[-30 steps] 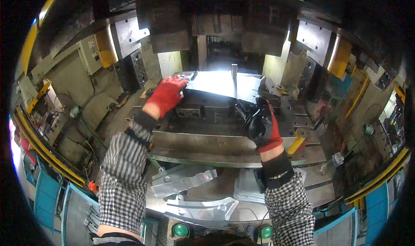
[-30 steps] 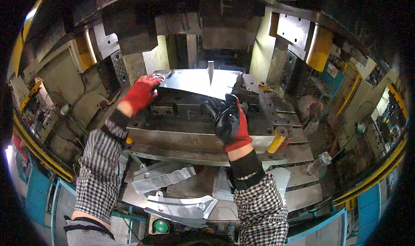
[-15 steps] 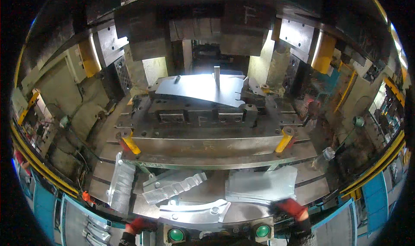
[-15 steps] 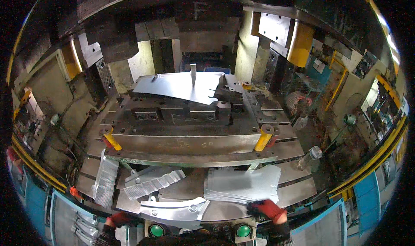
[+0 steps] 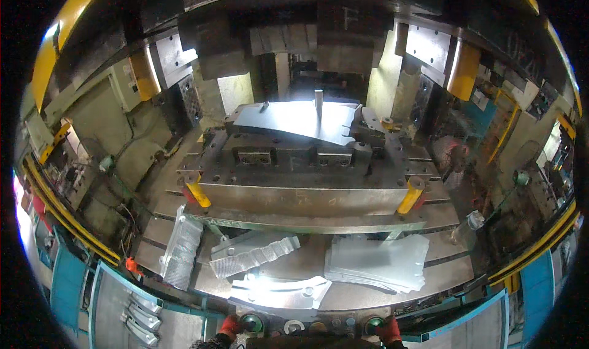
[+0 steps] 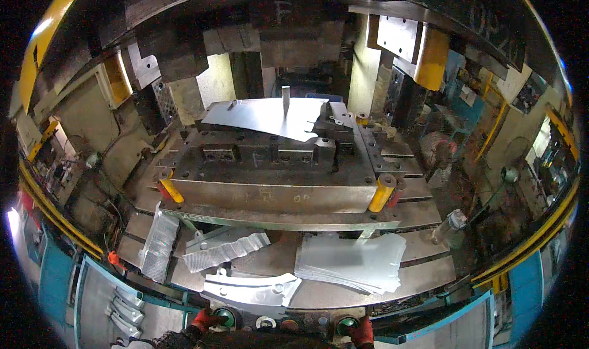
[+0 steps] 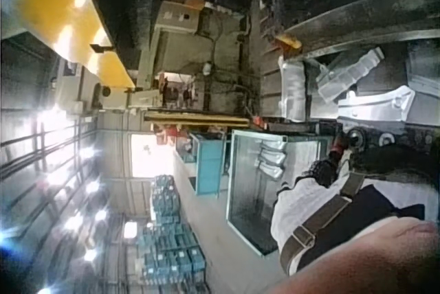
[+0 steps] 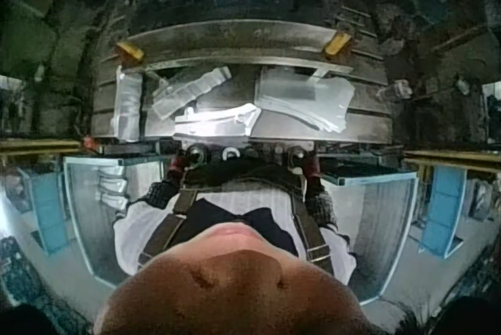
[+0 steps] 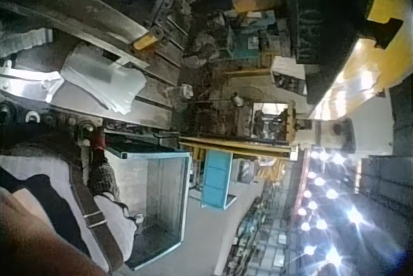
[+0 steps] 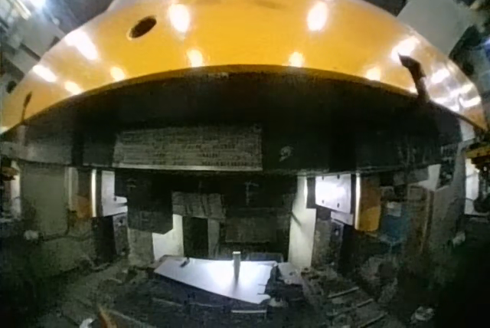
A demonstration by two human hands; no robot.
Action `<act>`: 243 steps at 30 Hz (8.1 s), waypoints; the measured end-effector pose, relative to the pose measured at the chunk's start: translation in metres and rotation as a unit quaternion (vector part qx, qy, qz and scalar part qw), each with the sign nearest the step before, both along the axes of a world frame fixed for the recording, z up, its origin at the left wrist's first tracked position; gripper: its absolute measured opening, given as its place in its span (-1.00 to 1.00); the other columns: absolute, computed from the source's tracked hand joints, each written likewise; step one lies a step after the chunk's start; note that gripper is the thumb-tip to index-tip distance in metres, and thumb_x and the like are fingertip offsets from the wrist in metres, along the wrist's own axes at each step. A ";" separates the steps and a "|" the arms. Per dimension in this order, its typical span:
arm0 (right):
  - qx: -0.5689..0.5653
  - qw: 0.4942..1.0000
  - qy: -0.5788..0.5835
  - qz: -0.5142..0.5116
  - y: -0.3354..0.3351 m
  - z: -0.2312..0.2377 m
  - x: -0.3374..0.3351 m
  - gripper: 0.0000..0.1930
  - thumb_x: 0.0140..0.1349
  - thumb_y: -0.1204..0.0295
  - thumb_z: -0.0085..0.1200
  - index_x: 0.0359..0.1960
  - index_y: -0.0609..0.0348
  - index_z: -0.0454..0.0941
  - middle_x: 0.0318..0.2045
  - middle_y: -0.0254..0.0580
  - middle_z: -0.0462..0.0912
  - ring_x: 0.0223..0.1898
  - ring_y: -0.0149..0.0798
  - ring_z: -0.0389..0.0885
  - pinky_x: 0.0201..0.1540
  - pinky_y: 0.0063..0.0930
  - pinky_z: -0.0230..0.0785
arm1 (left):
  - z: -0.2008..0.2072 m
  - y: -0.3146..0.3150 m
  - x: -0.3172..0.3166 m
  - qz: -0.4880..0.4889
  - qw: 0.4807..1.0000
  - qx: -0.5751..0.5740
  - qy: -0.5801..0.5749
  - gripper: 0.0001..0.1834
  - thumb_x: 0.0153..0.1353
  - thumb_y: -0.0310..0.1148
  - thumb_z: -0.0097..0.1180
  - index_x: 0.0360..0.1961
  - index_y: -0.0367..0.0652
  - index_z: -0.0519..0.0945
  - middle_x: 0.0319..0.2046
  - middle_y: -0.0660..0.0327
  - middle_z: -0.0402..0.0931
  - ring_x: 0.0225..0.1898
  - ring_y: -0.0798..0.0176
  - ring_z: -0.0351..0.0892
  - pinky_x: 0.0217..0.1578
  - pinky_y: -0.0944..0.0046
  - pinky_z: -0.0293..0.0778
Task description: Operating a large industrial press to stamp or shape metal sheets.
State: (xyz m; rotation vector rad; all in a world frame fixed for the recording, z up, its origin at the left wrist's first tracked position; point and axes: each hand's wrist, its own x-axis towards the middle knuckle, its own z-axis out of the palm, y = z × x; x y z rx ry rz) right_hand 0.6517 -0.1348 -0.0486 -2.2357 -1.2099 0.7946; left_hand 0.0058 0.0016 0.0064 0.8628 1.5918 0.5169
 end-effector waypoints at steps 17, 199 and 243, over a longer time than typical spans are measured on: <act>0.012 0.991 0.104 -0.083 0.000 0.024 -0.008 -0.05 -0.28 0.27 0.55 0.23 0.18 0.31 0.00 0.09 0.66 0.04 0.05 0.65 0.06 -0.12 0.54 | 0.001 0.007 0.002 -0.056 0.996 0.030 0.067 -0.53 -0.13 -0.21 0.59 -0.30 -0.26 0.61 -0.52 0.19 0.59 -0.56 0.36 0.50 -0.62 0.25 0.36; 0.397 0.674 0.619 0.064 0.543 0.507 -0.108 -0.66 0.32 0.21 0.20 -0.12 0.27 0.61 -0.26 -0.18 0.68 -0.32 -0.28 0.68 -0.20 -0.32 0.57 | 0.533 0.497 0.163 -0.282 0.545 0.671 0.417 -0.62 0.01 -0.60 0.12 -0.08 -0.15 0.63 -0.04 0.09 0.63 0.04 -0.04 0.58 0.08 0.09 0.48; -0.009 0.997 0.008 0.072 0.021 0.031 -0.013 -0.52 0.27 0.28 0.12 0.18 0.25 0.49 0.07 -0.01 0.62 0.09 -0.09 0.59 0.14 -0.23 0.46 | -0.006 0.016 0.005 -0.206 0.947 0.113 0.221 0.03 0.02 -0.25 0.48 0.46 -0.11 0.12 0.09 0.03 0.56 -0.22 0.10 0.67 -0.36 0.14 0.62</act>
